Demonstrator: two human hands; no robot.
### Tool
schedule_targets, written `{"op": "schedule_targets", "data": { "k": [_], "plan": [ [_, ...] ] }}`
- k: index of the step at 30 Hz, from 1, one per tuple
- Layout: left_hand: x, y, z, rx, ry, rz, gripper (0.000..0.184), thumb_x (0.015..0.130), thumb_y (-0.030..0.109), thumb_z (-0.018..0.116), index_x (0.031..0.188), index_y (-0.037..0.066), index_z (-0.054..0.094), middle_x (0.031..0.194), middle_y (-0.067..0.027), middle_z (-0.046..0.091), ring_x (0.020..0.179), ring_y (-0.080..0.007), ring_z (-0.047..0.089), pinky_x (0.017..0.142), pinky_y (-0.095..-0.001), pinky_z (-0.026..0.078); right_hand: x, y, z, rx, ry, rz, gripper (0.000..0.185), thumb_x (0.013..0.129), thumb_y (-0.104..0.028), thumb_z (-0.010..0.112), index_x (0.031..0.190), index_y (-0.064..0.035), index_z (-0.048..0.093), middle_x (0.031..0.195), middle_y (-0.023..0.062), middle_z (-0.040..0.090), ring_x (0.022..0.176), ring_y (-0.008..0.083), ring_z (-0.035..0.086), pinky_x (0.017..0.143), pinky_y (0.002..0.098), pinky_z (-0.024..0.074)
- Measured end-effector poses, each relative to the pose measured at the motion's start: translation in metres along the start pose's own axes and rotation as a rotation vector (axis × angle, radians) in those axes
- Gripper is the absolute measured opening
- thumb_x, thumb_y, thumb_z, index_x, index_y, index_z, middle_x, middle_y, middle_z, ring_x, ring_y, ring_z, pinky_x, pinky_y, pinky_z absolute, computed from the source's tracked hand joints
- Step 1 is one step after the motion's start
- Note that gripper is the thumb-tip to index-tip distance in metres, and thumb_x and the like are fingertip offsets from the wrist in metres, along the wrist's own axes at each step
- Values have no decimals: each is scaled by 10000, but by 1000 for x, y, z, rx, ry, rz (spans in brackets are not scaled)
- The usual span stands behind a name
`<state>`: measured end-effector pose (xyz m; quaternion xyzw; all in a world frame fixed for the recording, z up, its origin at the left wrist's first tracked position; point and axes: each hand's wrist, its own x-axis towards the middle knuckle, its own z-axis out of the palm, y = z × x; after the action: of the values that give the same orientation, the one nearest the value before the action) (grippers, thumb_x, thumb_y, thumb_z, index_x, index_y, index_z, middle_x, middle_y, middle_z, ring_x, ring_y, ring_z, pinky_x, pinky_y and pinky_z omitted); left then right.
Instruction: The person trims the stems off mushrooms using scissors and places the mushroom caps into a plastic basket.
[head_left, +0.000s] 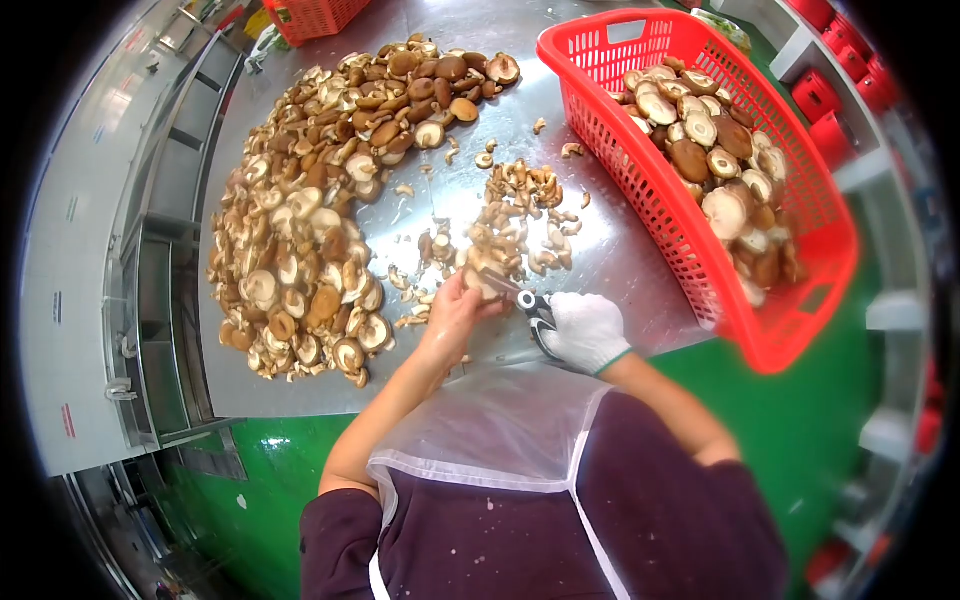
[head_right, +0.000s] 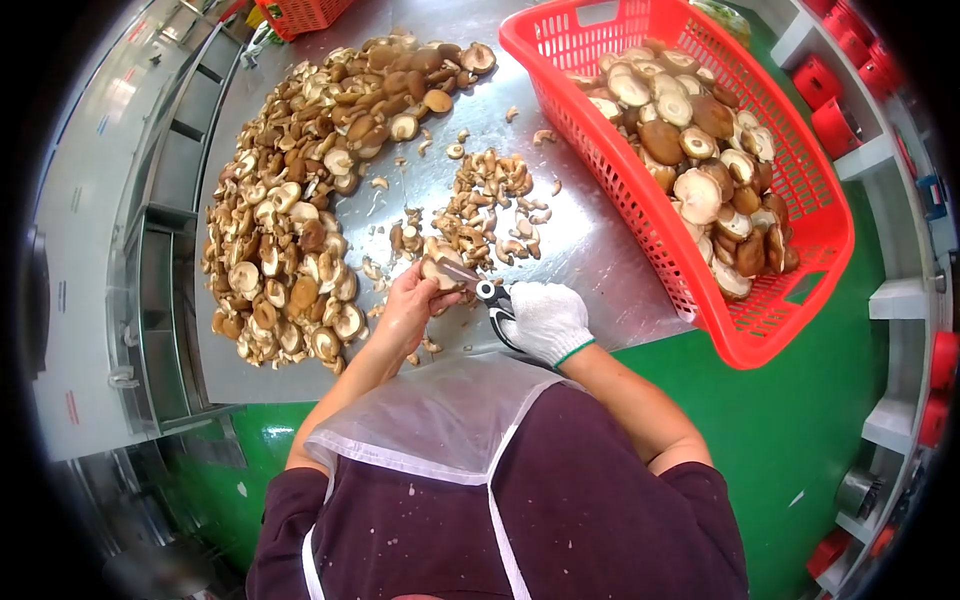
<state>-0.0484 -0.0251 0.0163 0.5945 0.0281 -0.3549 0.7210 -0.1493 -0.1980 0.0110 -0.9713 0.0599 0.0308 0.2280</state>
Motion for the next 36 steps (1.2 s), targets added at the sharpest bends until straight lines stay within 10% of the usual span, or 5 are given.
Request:
{"op": "schedule_targets", "data": {
  "k": [9, 16, 21, 31, 36],
  "plan": [
    [15, 14, -12, -68, 240, -13, 436, 872, -48, 382, 1308, -47, 378, 1195, -174, 540, 995, -243, 625, 804, -293, 585, -2, 36, 33, 469, -62, 286, 413, 799, -473, 612, 767, -62, 619, 716, 178, 618, 722, 378, 612, 639, 448, 464],
    [13, 119, 91, 114, -337, 539, 542, 966, 222, 488, 1411, -20, 295, 1333, -169, 487, 1044, -210, 602, 856, -330, 513, -10, 33, 34, 418, 40, 215, 378, 797, -424, 643, 779, -47, 620, 705, 198, 595, 662, 365, 590, 607, 418, 451],
    [29, 66, 36, 641, -197, 661, 406, 904, 227, 609, 1243, 22, 522, 1057, -128, 637, 913, -180, 638, 782, -294, 510, -17, 46, 45, 758, 15, 350, 202, 814, -198, 683, 754, -18, 616, 588, 30, 535, 574, 72, 478, 541, 276, 406],
    [-14, -5, -162, 1526, 851, 484, 421, 744, 127, 697, 1112, 5, 533, 987, -152, 588, 934, -319, 599, 765, -383, 506, -9, 48, 53, 861, -72, 427, 210, 822, -196, 674, 732, -13, 620, 592, -1, 546, 560, 59, 466, 525, 253, 391],
    [43, -4, -167, 1347, 773, 440, 411, 736, 138, 661, 1109, 19, 535, 988, -164, 589, 923, -356, 589, 761, -447, 488, -2, 43, 65, 823, -61, 330, 193, 852, -135, 647, 706, -43, 560, 595, -12, 511, 491, 58, 437, 442, 237, 311]
  ]
}}
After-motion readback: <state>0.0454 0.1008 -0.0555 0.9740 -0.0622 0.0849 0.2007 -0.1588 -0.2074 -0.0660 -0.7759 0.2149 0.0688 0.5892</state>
